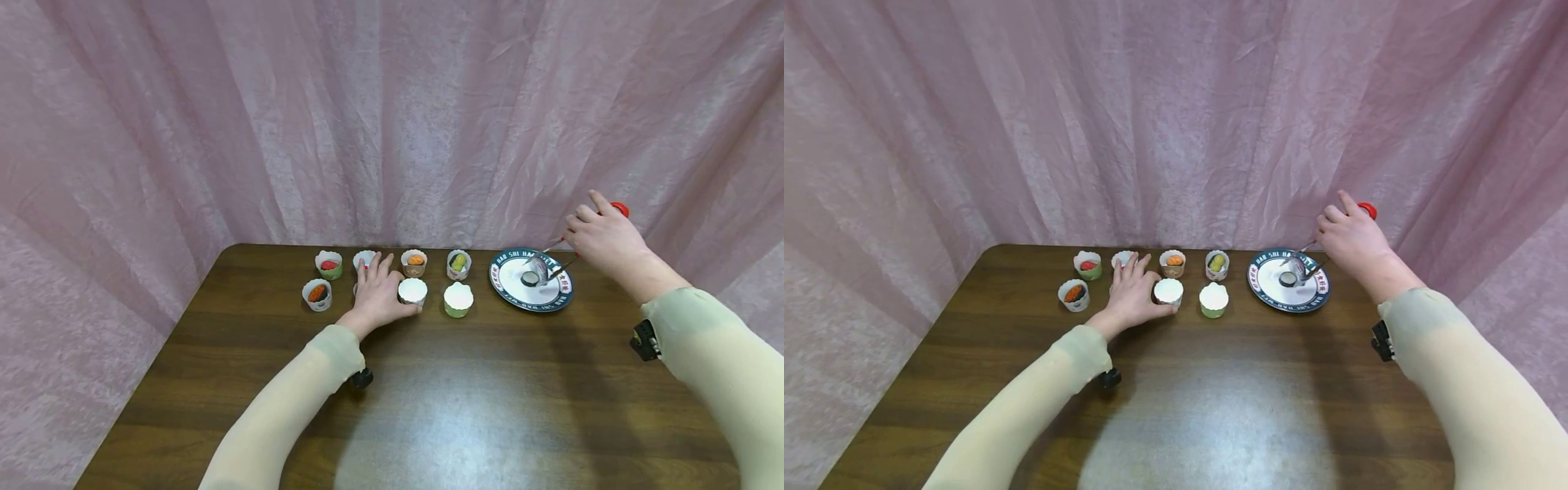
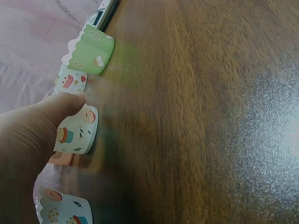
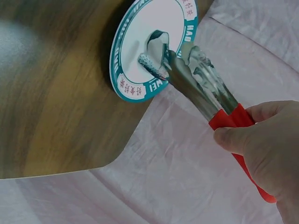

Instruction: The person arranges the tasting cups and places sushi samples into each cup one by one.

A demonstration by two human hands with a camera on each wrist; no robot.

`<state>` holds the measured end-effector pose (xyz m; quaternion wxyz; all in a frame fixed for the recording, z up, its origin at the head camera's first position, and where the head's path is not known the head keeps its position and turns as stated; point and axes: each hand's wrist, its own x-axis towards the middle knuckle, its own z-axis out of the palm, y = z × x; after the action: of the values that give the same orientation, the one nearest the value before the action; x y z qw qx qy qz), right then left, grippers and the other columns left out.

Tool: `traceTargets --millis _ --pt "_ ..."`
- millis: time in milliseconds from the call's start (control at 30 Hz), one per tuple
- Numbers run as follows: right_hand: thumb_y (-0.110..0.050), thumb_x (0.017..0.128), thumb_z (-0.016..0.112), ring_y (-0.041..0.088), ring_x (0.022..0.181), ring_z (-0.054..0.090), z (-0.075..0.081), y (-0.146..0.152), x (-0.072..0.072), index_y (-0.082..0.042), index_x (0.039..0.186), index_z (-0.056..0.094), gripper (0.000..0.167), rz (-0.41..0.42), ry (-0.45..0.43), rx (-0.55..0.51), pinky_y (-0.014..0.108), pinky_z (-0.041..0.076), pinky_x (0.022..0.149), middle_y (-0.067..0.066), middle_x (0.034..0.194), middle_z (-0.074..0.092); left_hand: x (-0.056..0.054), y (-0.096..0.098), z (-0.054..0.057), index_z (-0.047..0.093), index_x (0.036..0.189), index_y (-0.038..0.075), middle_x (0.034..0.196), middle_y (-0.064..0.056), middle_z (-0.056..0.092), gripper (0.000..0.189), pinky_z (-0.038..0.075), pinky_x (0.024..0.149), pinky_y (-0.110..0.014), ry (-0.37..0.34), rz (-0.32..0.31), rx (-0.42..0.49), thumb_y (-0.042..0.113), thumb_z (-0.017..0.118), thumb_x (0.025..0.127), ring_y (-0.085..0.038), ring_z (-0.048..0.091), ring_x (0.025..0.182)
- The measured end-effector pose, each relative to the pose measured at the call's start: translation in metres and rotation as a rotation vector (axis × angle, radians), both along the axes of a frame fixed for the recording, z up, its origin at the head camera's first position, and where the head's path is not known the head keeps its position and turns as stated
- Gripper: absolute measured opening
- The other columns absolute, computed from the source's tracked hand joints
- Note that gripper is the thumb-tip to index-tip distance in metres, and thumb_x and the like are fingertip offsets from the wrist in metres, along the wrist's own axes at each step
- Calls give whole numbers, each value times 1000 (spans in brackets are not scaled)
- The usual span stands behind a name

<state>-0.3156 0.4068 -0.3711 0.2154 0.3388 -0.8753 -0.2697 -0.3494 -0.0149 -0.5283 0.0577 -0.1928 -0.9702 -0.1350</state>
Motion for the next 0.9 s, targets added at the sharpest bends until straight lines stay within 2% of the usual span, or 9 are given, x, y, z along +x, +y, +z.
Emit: traceTargets --millis 233,500,900 --pt "5 86 62 37 97 53 -6 -6 -8 -8 82 71 17 -9 -6 17 64 29 112 12 91 64 0 2 -1 69 116 19 164 -12 29 63 -5 120 -62 11 -3 -8 65 79 75 -37 8 154" --pt "6 86 67 35 99 52 -8 -11 -11 -9 86 74 17 -77 -25 81 64 26 113 10 95 67 4 3 2 68 121 20 164 -12 28 68 -4 120 -63 5 -2 -27 69 77 74 -37 8 155" --pt "4 85 70 34 98 52 -7 -15 -12 -9 84 75 14 -100 -39 107 64 26 113 9 92 67 4 3 1 68 120 21 163 -12 30 70 -3 120 -63 21 -8 -30 72 77 73 -36 8 154"
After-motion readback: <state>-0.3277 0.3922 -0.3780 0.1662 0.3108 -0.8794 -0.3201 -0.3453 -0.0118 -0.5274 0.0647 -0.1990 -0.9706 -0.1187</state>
